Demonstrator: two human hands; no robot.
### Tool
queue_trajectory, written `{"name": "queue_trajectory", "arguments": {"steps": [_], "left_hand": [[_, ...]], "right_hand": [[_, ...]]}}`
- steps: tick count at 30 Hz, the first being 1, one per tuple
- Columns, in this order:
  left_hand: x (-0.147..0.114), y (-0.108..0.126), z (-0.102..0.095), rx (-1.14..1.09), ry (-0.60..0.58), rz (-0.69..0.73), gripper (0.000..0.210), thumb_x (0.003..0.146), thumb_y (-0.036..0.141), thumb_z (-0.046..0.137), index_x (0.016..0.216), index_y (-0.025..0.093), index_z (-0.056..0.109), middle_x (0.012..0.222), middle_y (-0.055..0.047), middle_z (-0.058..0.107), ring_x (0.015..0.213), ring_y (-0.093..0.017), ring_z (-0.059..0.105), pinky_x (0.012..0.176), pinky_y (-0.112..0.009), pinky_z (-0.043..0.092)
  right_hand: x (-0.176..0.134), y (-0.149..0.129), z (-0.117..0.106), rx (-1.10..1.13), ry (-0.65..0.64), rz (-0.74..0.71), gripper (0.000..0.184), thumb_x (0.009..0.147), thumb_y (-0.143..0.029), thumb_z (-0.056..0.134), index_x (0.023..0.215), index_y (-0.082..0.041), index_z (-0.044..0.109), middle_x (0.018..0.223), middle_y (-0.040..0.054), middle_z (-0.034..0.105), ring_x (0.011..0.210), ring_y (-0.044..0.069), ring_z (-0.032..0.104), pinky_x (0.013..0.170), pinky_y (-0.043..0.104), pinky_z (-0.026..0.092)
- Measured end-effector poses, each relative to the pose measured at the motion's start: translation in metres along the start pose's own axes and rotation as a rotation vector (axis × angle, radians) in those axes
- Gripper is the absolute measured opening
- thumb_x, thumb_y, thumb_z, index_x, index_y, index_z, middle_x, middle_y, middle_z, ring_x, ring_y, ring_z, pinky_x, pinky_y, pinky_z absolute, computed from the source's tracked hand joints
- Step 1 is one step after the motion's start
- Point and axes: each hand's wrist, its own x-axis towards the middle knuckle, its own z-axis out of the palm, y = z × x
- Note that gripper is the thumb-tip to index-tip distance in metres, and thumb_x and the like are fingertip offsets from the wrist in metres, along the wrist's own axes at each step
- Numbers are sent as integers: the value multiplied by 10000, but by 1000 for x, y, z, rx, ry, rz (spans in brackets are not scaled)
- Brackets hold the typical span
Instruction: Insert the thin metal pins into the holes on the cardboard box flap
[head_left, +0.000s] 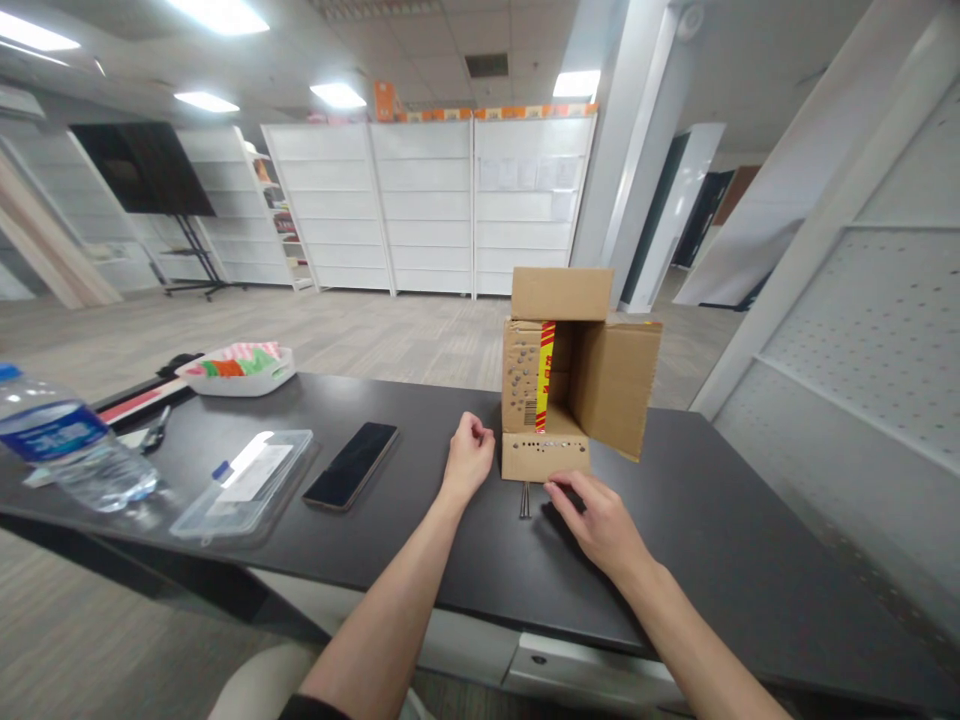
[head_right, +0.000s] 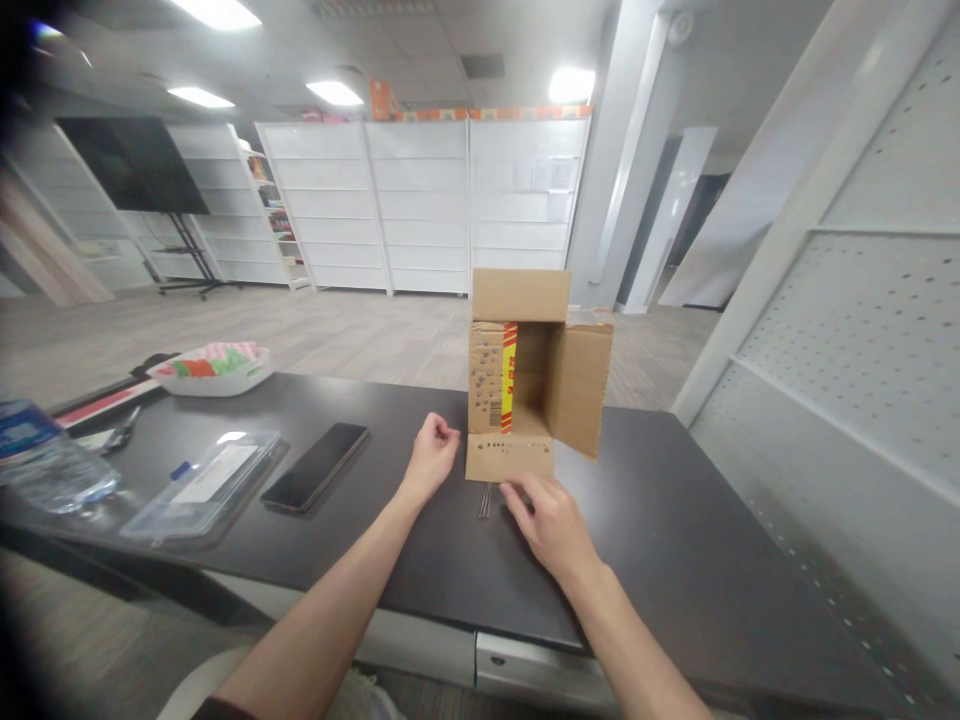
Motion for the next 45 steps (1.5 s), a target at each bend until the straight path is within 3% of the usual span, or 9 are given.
{"name": "queue_trajectory", "arguments": {"steps": [13,27,45], "left_hand": [[0,-1,1,-42,5,6,158,778,215,510,759,208,353,636,58,410,580,-86,351,576,-205,297],[-2,2,0,-43,0,-10,158,774,214,513,760,207,356,628,62,403,569,-83,346,566,-207,285],[-2,2,-1,-31,0,-7,159,781,221,516,760,204,360,631,60,396,567,-81,339,563,-205,283]], "right_hand": [[4,-11,-3,19,-84,-113,170,968,-271,469,965,-221,631,890,60,651,830,176,636,765,292,507],[4,-17,-5,3,-281,-152,136,911,-207,508,919,-215,644,874,44,623,827,168,596,752,298,473],[4,-12,0,0,-289,-163,139,916,-221,540,927,-215,678,881,51,658,856,182,591,769,322,460]]}}
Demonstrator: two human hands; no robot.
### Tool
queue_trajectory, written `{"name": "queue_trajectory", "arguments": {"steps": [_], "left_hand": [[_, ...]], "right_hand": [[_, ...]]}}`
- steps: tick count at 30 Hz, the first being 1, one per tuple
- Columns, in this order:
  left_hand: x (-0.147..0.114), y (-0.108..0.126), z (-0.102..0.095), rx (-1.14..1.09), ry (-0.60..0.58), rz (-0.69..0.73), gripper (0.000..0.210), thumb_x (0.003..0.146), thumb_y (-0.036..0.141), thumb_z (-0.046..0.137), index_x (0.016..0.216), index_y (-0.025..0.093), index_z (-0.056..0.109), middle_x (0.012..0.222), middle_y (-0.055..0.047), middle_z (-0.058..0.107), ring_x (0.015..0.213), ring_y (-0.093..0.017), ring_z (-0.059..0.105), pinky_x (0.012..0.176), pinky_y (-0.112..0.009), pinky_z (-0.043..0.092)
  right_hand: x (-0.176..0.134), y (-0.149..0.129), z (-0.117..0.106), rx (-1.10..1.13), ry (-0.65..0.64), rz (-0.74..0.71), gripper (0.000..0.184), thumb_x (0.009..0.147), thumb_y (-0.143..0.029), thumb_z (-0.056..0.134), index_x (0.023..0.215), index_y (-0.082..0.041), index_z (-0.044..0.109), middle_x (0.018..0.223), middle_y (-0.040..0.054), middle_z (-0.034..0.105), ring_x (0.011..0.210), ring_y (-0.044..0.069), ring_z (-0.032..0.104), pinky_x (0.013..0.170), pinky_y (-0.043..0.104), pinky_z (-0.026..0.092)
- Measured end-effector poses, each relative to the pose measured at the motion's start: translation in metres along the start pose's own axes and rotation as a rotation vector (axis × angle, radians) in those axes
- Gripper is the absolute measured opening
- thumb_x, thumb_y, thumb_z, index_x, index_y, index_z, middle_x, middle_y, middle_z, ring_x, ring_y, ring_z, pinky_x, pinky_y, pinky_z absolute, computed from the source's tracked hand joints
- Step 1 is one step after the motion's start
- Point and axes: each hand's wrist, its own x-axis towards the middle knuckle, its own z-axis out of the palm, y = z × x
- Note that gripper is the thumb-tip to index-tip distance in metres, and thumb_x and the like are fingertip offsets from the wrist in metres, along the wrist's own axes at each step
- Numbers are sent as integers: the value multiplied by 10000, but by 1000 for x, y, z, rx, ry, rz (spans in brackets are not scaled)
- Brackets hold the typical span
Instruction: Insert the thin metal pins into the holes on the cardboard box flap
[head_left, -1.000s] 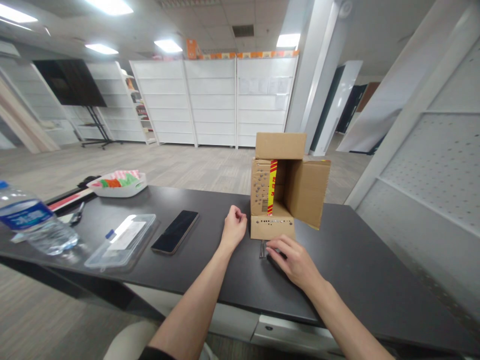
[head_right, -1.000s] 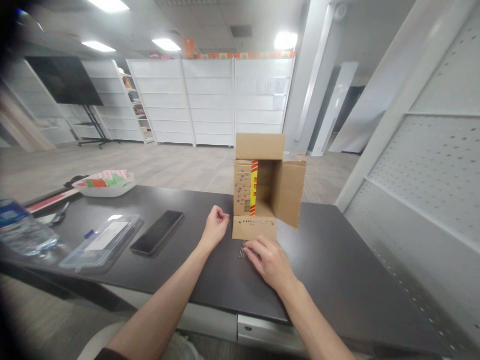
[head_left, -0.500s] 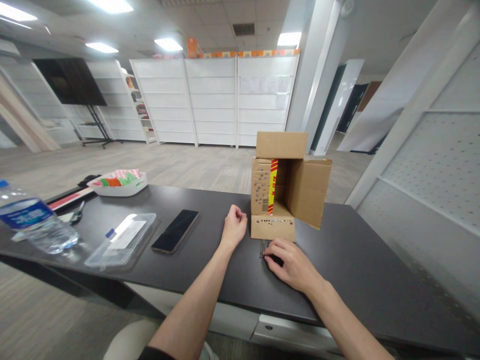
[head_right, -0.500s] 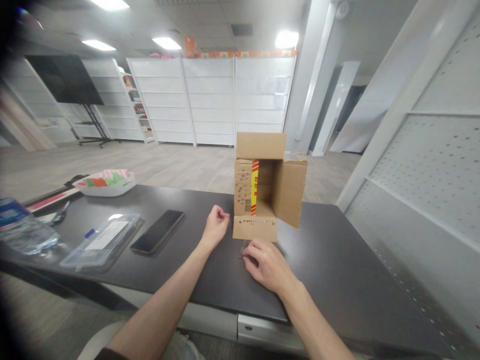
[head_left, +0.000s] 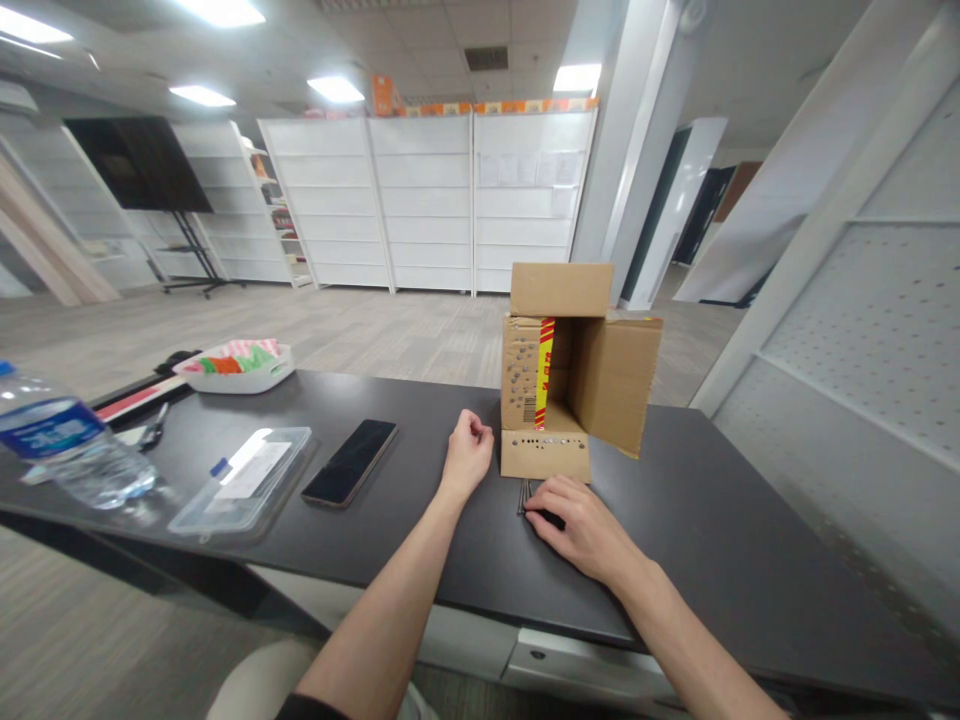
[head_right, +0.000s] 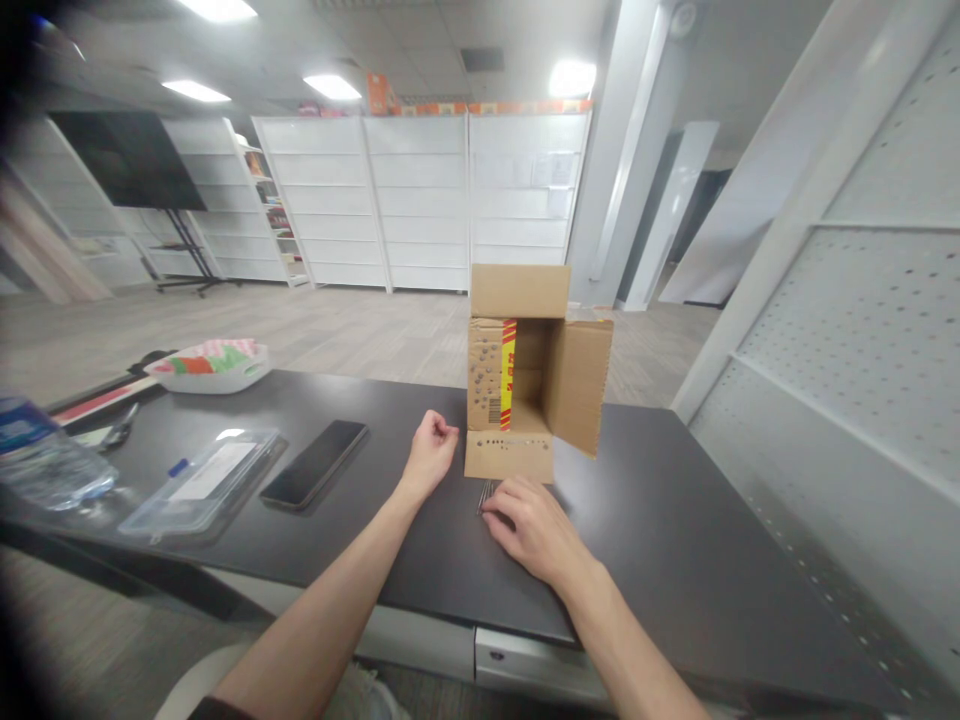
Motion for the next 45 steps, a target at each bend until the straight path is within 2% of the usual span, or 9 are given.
{"name": "queue_trajectory", "arguments": {"steps": [22,34,45], "left_hand": [[1,-4,2,-3,12,9,158,782,223,512,758,206,357,633,59,401,566,-82,341,554,-208,279],[0,-3,2,-5,10,3,159,779,219,520,760,205,363,636,58,420,566,-82,348,560,-209,287],[1,-4,3,-8,13,3,159,775,222,521,759,205,364,635,59,429,562,-80,343,561,-206,283]], "right_hand": [[1,-1,0,33,-5,-7,158,921,-239,542,966,-224,693,927,54,671,882,179,602,798,331,474],[1,-5,-2,39,0,14,208,863,-167,531,993,-214,687,935,61,668,881,192,595,798,346,483],[1,-3,-1,22,-2,1,196,893,-165,517,968,-219,690,925,56,658,876,181,589,794,335,474]]}}
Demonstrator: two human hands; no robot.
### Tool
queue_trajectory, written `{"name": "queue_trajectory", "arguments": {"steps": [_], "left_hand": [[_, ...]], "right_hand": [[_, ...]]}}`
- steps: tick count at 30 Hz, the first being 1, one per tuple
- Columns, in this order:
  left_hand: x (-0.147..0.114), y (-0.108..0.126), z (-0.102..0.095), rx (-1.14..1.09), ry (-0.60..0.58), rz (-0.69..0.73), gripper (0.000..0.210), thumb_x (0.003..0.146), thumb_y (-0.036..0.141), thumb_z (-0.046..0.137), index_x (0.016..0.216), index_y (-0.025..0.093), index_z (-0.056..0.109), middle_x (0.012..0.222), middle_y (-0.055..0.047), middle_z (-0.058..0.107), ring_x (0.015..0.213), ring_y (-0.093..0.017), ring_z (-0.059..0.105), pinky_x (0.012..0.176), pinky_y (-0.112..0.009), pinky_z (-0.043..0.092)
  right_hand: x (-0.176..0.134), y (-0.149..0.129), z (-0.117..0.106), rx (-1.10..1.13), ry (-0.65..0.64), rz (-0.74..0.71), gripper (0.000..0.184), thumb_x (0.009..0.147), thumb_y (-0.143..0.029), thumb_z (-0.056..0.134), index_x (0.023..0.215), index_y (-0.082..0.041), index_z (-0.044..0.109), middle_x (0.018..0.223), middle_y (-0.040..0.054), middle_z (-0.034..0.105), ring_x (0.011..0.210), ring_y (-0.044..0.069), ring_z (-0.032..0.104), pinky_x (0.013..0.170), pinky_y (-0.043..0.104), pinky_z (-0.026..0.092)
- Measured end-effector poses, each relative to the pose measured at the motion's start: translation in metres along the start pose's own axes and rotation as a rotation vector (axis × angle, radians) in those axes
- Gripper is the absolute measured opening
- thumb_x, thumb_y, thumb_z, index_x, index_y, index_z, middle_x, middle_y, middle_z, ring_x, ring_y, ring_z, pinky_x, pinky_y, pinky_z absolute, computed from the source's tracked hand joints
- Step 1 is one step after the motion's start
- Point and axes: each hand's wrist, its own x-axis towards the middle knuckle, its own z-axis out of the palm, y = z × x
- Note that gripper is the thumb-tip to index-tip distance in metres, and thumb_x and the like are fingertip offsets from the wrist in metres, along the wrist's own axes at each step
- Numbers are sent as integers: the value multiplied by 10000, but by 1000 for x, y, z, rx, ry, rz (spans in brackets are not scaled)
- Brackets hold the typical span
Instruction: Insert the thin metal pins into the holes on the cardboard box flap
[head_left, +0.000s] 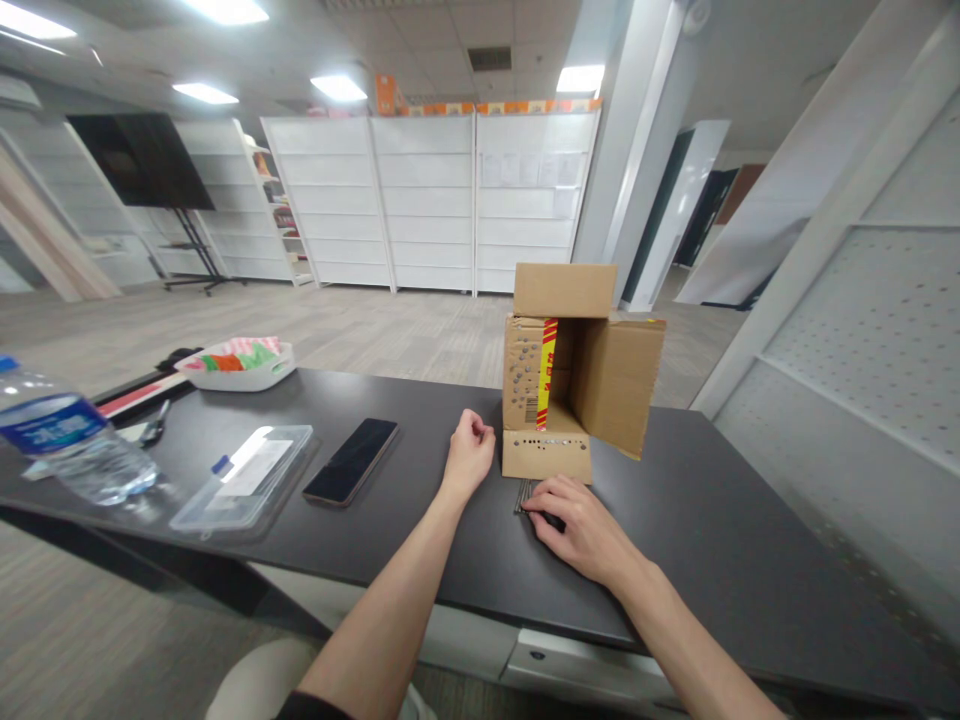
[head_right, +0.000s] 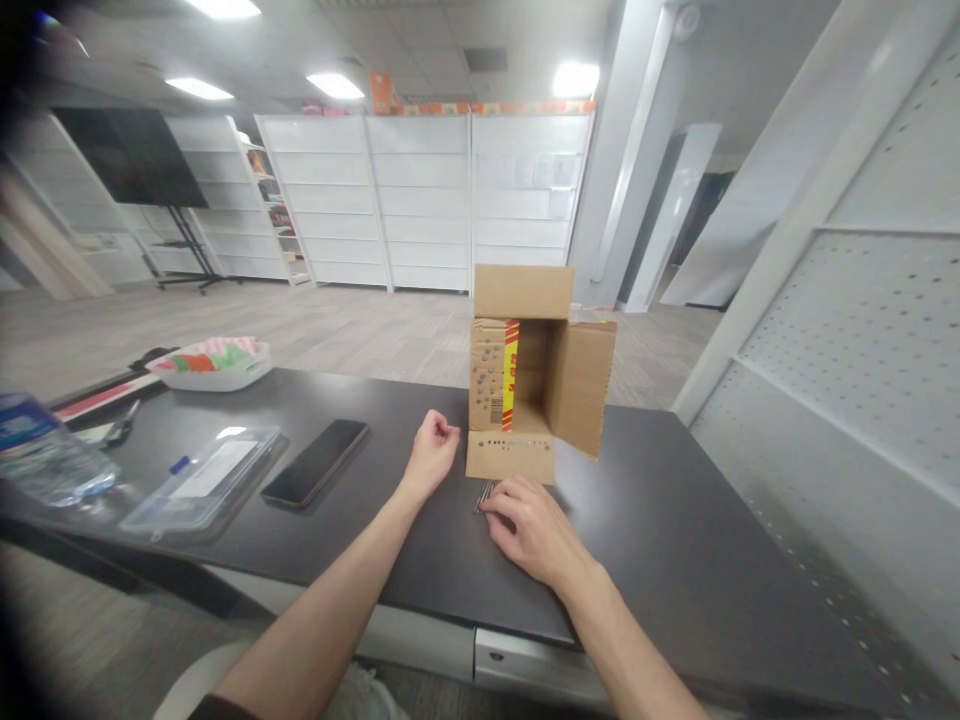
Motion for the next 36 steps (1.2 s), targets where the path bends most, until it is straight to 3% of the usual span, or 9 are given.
{"name": "queue_trajectory", "arguments": {"steps": [11,28,36], "left_hand": [[-1,6,-2,15,-5,-13,143,761,203,510,758,205,367,645,57,464,582,-85,381,590,-212,310],[0,3,-1,21,-14,-1,136,768,205,506,763,207,369,642,56,472,582,-86,396,593,-210,312],[0,5,-1,20,-11,0,136,765,205,503,758,208,368,634,60,441,581,-89,387,590,-212,307]], "right_hand": [[0,-2,-2,21,-13,49,172,884,-167,525,988,-216,653,928,46,658,889,191,585,806,342,460],[3,9,1,-131,157,129,199,915,-192,478,1040,-226,629,1016,71,643,962,218,588,859,386,457],[15,11,-5,-179,199,92,208,889,-168,488,1036,-213,627,1105,84,637,1058,235,573,911,406,450]]}}
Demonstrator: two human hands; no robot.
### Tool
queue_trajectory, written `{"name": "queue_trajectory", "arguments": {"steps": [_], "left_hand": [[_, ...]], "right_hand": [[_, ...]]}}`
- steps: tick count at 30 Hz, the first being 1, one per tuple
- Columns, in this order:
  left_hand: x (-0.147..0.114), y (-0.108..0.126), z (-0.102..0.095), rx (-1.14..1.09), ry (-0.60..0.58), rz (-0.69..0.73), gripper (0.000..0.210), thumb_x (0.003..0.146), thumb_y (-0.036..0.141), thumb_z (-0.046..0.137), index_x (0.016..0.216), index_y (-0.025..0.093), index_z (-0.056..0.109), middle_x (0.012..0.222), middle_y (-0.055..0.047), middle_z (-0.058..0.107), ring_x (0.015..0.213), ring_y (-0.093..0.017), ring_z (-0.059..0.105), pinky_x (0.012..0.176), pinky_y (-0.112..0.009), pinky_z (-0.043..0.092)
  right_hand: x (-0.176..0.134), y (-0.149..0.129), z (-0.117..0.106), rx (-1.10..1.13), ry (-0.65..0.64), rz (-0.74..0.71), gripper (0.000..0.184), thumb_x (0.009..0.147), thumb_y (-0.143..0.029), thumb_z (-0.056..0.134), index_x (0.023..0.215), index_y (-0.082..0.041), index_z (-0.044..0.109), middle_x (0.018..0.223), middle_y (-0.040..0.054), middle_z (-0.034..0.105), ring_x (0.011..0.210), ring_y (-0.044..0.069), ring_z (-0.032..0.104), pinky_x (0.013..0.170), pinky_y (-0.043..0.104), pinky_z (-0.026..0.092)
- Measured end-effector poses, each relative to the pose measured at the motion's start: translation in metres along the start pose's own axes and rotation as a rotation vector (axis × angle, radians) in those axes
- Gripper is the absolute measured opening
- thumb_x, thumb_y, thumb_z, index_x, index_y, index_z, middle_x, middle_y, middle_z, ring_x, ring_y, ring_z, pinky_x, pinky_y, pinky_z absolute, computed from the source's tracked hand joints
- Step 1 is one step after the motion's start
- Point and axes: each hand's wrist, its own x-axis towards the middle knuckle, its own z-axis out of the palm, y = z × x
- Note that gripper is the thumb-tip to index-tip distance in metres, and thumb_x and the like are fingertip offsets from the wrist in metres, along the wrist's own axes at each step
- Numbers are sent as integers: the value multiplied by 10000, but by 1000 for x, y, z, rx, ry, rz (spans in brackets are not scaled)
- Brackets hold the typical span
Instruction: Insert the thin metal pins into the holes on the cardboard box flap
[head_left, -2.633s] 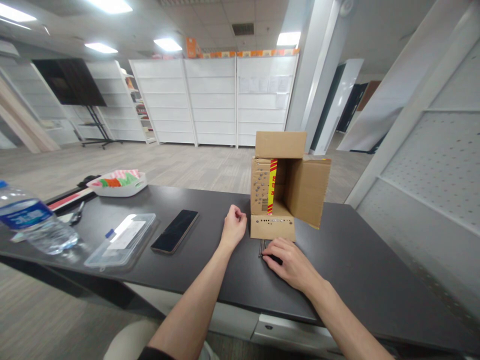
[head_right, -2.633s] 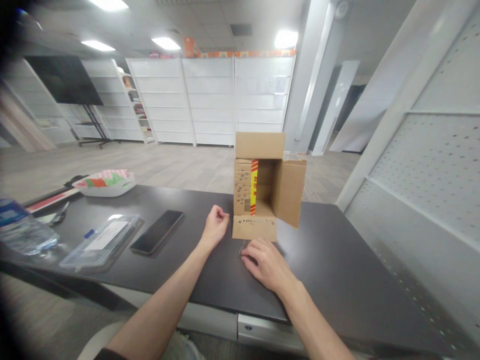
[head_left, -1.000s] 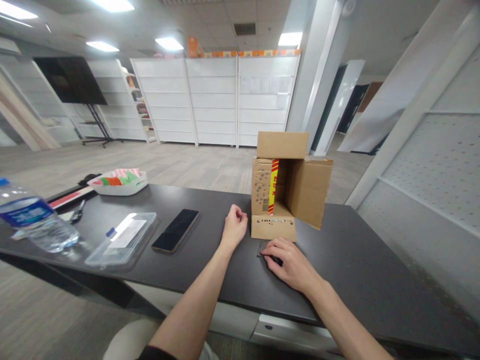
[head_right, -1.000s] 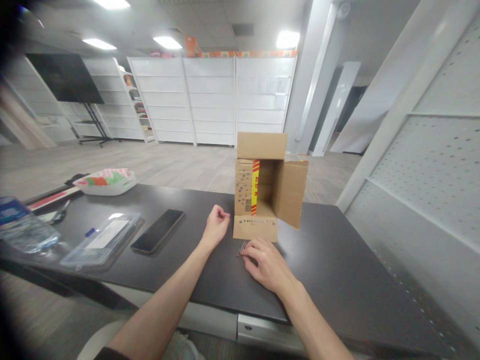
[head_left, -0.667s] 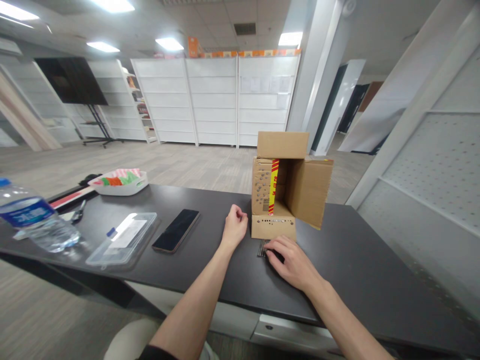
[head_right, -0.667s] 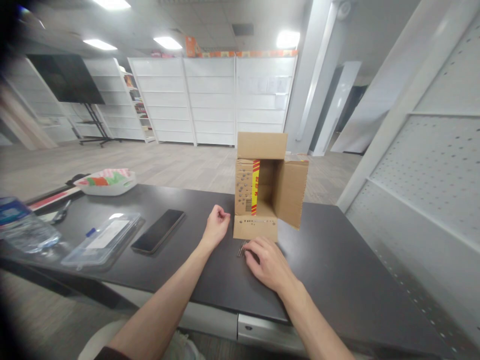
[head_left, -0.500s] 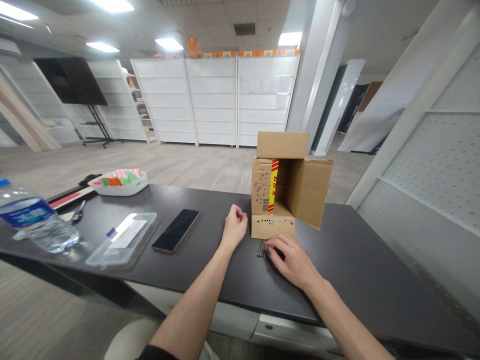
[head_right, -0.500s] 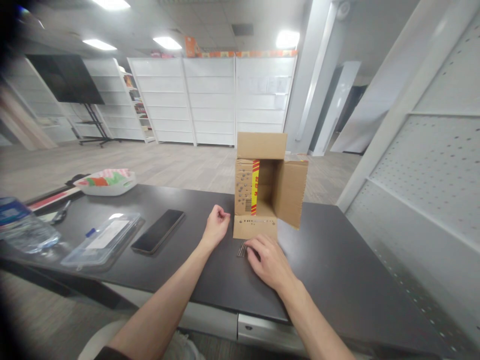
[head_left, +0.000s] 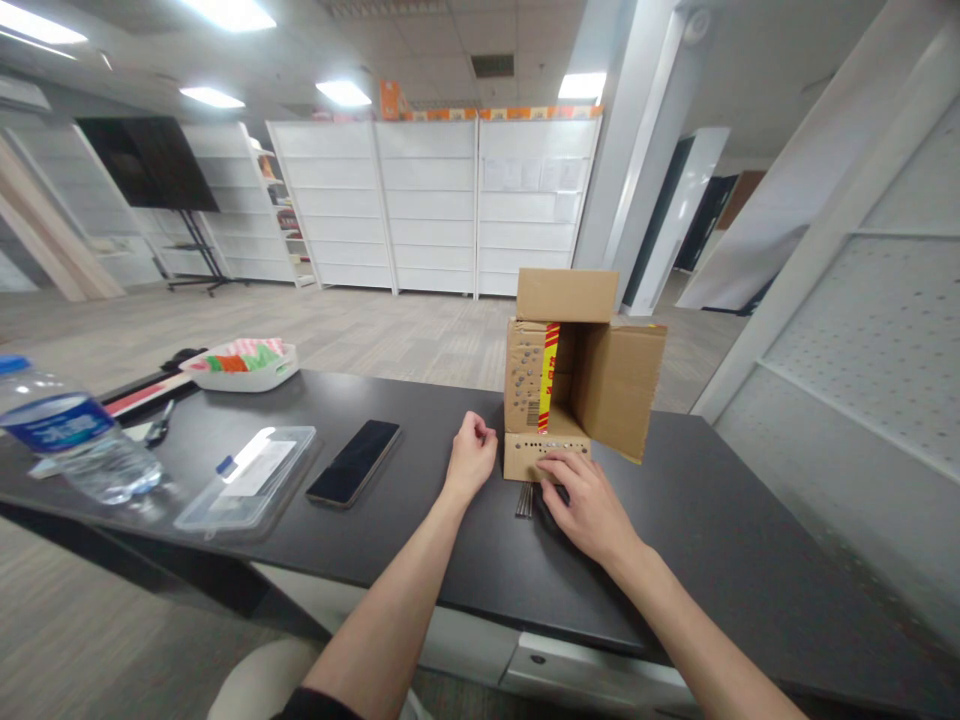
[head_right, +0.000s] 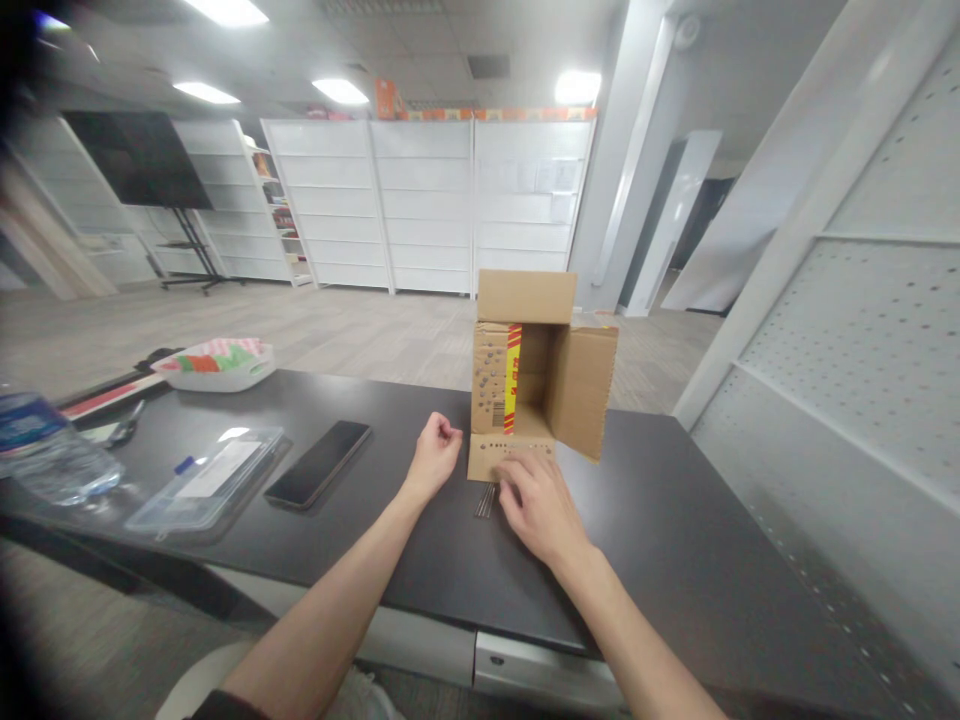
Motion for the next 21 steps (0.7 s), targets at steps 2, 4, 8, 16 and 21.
{"name": "queue_trajectory", "arguments": {"steps": [2,4,8,16,21], "left_hand": [[0,0,0,-4,4,-2,143,762,203,506,750,207,364,631,60,429,580,-88,380,589,-212,305],[0,1,0,-9,9,-5,144,759,202,509,746,206,365,633,59,431,581,-88,377,592,-212,307],[0,0,0,-15,4,-8,137,759,201,509,752,206,373,634,59,437,581,-88,380,594,-210,312],[0,-2,0,-13,3,7,152,776,215,511,759,206,360,637,61,427,575,-83,368,586,-205,308],[0,-3,-1,-10,-1,3,156,779,221,512,760,207,357,633,62,424,564,-83,349,567,-205,296]], "right_hand": [[4,0,0,-14,-5,-3,208,891,-169,485,1037,-210,628,1115,87,636,1045,237,576,911,412,450],[8,0,1,-25,-14,-3,211,894,-170,484,1042,-207,630,1117,90,634,1030,239,576,904,415,450],[14,2,7,-40,0,-11,218,891,-173,487,1049,-208,634,1131,94,628,1047,250,560,909,420,438],[25,0,18,-101,32,-24,251,891,-175,490,1097,-195,631,1148,98,622,1067,254,543,929,419,414],[22,1,26,-98,78,-32,296,878,-154,474,1120,-201,638,1152,106,623,1089,264,543,924,433,419]]}}
